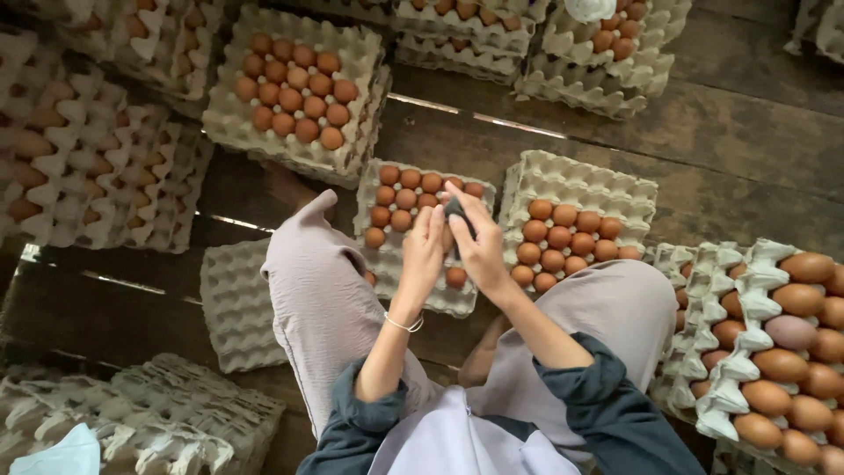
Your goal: A person sitting on the floor manually inspects and stamps individual brown eggs from cardboard trays.
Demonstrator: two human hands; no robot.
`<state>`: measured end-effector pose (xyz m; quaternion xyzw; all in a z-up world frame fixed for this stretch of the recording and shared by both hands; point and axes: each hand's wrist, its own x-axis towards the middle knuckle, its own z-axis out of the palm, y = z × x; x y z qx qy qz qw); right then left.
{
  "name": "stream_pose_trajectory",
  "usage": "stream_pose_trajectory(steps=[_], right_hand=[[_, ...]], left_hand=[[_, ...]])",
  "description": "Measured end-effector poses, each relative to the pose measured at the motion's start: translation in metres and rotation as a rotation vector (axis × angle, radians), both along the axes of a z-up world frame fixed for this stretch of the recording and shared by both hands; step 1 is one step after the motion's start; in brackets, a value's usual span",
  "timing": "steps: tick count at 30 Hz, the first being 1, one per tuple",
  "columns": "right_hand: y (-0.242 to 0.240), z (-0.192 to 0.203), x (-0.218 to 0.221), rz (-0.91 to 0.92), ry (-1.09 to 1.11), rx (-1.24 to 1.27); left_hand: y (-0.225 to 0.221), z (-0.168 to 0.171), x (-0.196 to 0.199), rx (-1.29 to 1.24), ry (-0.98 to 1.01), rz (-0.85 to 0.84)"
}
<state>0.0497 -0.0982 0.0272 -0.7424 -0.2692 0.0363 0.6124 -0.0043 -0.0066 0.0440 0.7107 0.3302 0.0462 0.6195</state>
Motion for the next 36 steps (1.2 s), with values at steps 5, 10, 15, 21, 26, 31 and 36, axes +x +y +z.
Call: stream_pose_trajectory(steps=[5,10,15,21,26,31,36], right_hand=[[0.0,0.007,0.012,0.043,-0.006,-0.04],[0.004,0.013,0.014,0.074,0.041,-0.065],[0.015,0.02,-0.002,0.043,-0.069,-0.05],[0.023,0.028,-0.017,0.03,-0.372,-0.035],[0.019,0.032,-0.013,0.069,-0.234,0.007],[0.022,0.016,-0.012,0.029,0.19,-0.102],[0.026,0.016,-0.024,0.021,0.008,-0.168]], left_hand=[[0.0,-0.013,-0.002,-0.035,-0.033,0.034],[-0.004,-0.028,0.0,-0.1,-0.199,0.256],[0.007,-0.046,-0.002,-0.028,-0.257,0.38],[0.021,-0.025,-0.009,-0.01,-0.15,0.253],[0.022,-0.02,-0.016,0.064,-0.063,0.089],[0.018,-0.015,-0.013,0.084,-0.067,0.113],[0.022,-0.04,-0.011,-0.021,-0.142,0.32]])
